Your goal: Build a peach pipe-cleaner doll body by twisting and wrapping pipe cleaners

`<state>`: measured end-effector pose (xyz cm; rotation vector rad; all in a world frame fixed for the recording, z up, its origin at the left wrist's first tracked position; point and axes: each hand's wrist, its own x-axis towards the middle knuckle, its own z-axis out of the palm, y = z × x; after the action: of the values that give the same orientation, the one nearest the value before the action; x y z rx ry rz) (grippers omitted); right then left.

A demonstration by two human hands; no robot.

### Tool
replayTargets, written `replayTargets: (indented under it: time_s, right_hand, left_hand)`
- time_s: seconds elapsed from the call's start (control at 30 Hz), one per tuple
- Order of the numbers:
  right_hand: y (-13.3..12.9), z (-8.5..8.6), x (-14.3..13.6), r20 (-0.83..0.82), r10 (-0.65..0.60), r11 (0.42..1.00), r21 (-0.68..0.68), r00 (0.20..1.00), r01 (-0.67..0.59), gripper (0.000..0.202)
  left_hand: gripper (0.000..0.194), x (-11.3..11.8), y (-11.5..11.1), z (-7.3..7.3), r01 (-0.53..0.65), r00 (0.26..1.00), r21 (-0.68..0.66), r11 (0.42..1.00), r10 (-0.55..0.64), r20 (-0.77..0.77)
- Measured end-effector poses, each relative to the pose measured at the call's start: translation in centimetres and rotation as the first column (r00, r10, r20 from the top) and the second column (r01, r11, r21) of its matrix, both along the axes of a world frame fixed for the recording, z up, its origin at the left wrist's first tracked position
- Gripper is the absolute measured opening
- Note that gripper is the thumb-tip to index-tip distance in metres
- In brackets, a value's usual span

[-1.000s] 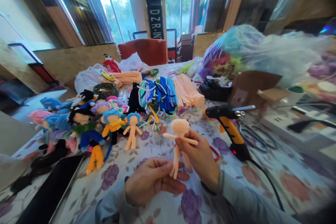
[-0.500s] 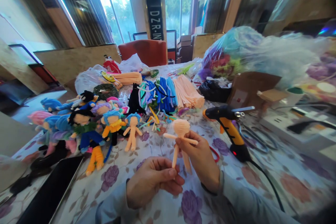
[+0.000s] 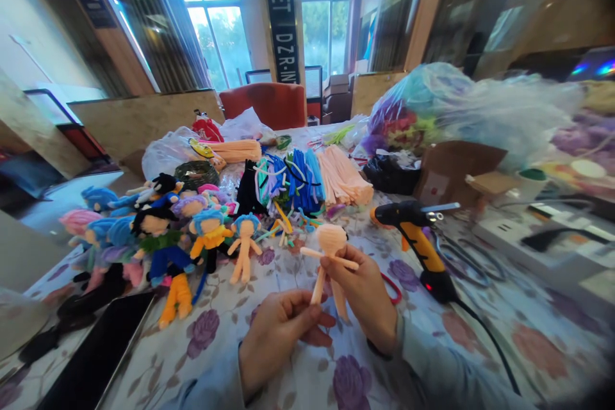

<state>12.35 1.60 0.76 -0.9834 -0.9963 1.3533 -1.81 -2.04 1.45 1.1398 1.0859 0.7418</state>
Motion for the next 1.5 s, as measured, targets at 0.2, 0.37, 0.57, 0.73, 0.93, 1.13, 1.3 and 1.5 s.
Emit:
replayTargets:
  time_s: [0.2,0.37,0.57,0.73,0.93,1.13,1.3,1.5]
  right_hand:
    - [0.1,0.0,-0.2,0.012,-0.02,1.0,0.017,1.0,0.019,0.027]
    - [0.2,-0.2,-0.2,0.028,0.0,1.0,0.007,1.0,0.0,0.028]
    - [-0.1,0.2,-0.4,0.052,0.015,1.0,0.003,0.999,-0.015,0.033]
    - [-0.3,0.4,-0.4,0.041,0.051,0.999,-0.02,0.998,-0.051,0.032]
    - [-0.3,0.1,-0.3,0.021,0.106,0.993,-0.056,0.994,-0.104,0.025]
    - [-0.4,-0.2,-0.2,-0.104,0.17,0.975,-0.127,0.98,-0.182,0.023]
    - [-0.3,0.2,0.0,-0.061,0.131,0.986,-0.098,0.99,-0.137,0.026]
    - [-0.3,0.3,0.1,0.022,0.09,0.992,-0.086,0.996,-0.088,0.028]
  left_hand:
    - [0.029,0.2,-0.2,-0.3,-0.09,0.991,-0.1,0.991,0.099,0.09]
    - [0.03,0.2,-0.2,-0.2,-0.03,0.99,-0.098,0.995,0.043,0.136]
    - [0.026,0.2,0.1,-0.6,-0.115,0.926,-0.124,0.986,0.151,0.347]
    - [0.014,-0.1,0.1,-0.9,-0.069,0.894,-0.242,0.968,0.167,0.415]
    - [0.011,-0.4,0.2,-1.3,-0.021,0.878,-0.271,0.962,0.147,0.456]
    - [0.015,-0.3,0.1,-0.8,-0.028,0.889,-0.247,0.969,0.137,0.436]
    - [0.014,-0.2,0.1,-0.4,-0.043,0.893,-0.243,0.969,0.146,0.425]
    - [0.016,-0.3,0.4,-0.6,-0.04,0.909,-0.179,0.983,0.111,0.402]
